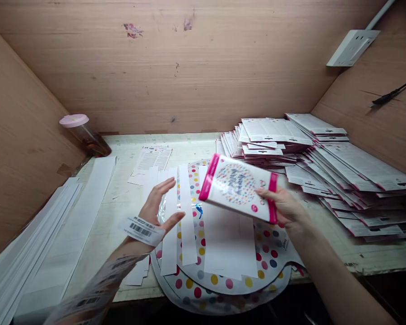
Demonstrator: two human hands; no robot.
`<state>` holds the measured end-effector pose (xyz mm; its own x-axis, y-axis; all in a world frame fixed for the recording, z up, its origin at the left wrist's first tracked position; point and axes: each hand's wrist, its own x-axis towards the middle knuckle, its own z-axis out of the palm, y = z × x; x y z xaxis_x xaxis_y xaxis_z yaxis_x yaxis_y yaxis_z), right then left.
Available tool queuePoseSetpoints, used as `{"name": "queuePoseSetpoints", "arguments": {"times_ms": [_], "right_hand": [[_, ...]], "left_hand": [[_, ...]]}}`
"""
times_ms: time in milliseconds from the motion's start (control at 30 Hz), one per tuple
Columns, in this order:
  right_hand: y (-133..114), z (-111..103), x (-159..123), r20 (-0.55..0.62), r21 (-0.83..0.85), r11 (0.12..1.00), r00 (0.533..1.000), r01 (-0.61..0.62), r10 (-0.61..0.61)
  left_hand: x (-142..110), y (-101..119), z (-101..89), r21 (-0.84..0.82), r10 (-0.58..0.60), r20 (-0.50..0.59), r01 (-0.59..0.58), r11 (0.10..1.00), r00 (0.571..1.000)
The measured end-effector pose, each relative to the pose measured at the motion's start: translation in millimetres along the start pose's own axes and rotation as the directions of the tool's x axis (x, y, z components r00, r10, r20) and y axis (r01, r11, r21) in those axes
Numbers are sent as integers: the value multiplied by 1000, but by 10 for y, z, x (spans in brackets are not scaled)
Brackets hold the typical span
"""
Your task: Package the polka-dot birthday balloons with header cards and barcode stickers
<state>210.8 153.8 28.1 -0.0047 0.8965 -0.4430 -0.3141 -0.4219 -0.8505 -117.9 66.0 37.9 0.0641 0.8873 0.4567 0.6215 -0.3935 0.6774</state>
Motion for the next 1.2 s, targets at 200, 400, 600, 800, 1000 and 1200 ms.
{"name": "queuePoseSetpoints", "arguments": {"times_ms": [200,400,600,800,1000,1200], "right_hand": [[401,497,125,210,-161,982,969,-97,130],[470,677,356,231,-427,904,970,26,81],[479,678,259,119,-820,515,955,250,-273],[286,1226,792,510,-853,-60,803,519,-306],[158,1619,1499,522,-845,-6,823,535,-225],[299,1261,908,635,-726,70,705,685,-316]], "left_hand": [[124,-201,129,181,313,222,-354,918,924],[173,-630,412,161,276,433,-375,913,858],[185,-804,590,79,193,545,-279,957,816],[141,-784,602,57,181,537,-249,967,824],[226,-737,610,110,153,560,-256,960,814],[243,-691,595,109,155,563,-258,960,812]]}}
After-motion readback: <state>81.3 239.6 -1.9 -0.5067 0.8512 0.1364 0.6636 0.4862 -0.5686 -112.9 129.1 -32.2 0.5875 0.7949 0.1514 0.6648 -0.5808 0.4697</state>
